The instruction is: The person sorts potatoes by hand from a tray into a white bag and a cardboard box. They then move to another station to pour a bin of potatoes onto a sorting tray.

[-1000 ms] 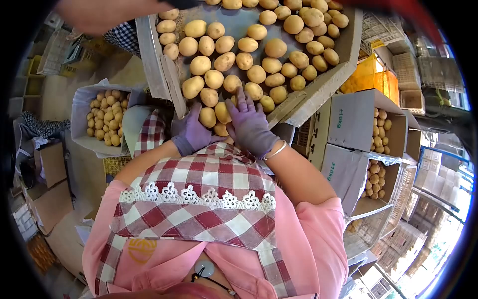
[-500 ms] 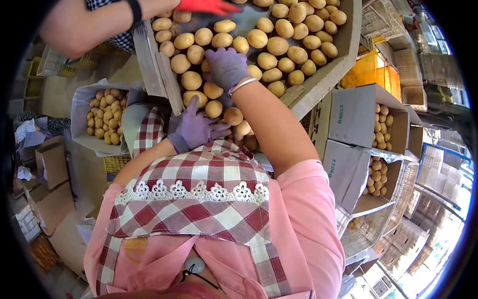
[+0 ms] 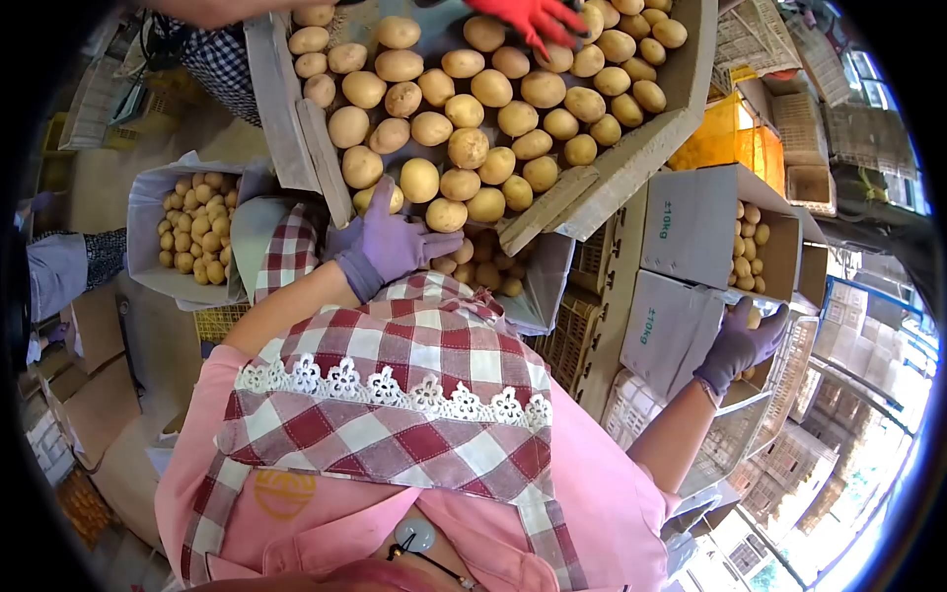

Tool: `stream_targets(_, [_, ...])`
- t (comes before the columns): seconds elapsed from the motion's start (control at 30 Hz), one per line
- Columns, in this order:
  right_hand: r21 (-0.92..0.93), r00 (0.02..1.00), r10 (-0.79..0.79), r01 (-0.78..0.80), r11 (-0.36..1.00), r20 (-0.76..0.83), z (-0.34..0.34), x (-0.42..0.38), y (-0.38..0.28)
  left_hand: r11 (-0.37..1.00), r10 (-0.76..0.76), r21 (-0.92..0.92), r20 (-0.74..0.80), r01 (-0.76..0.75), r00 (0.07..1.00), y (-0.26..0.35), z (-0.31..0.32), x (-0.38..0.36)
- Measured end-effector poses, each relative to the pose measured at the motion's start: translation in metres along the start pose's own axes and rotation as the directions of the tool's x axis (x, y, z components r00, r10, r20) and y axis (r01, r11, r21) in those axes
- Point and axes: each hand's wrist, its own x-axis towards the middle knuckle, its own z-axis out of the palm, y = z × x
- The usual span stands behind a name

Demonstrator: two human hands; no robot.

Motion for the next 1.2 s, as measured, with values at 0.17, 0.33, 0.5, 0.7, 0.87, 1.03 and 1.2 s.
stream_targets(0.17, [0.741,0.906,-0.423,0.263,0.618,0.031,-0.022,-0.022,-0.183,1.0,-0.013,0.012,-0.013,0.013,1.0,0.0,-0.004,0.002])
stream_targets(0.33, [0.494,0.391,-0.66,0.447,0.745,0.642,0.009,-0.067,-0.346,0.991,0.045,0.129,-0.034,-0.04,0.998,0.0,-0.007,-0.011])
stream_targets(0.5, [0.588,0.462,-0.687,0.362,0.724,0.561,0.022,-0.058,-0.34,0.994,0.095,0.067,-0.115,-0.088,0.989,-0.005,0.005,-0.016])
stream_targets(0.7, [0.897,0.539,-0.819,0.238,0.373,0.198,0.018,-0.049,-0.313,0.981,0.078,0.185,-0.125,-0.054,0.989,-0.01,0.0,-0.008])
stream_targets(0.87, [0.917,0.567,-0.808,0.219,0.334,0.159,0.003,-0.048,-0.374,0.966,0.124,0.246,-0.187,-0.076,0.975,-0.012,0.0,-0.024])
stream_targets(1.03, [0.632,0.292,-0.815,0.52,0.574,0.5,0.018,-0.071,-0.434,0.98,0.133,0.173,-0.221,-0.096,0.966,-0.002,-0.008,-0.022])
stream_targets(1.2, [0.76,0.279,-0.846,0.373,0.532,0.455,0.056,-0.059,-0.4,0.995,0.033,0.097,-0.099,-0.024,0.994,-0.012,-0.01,0.016])
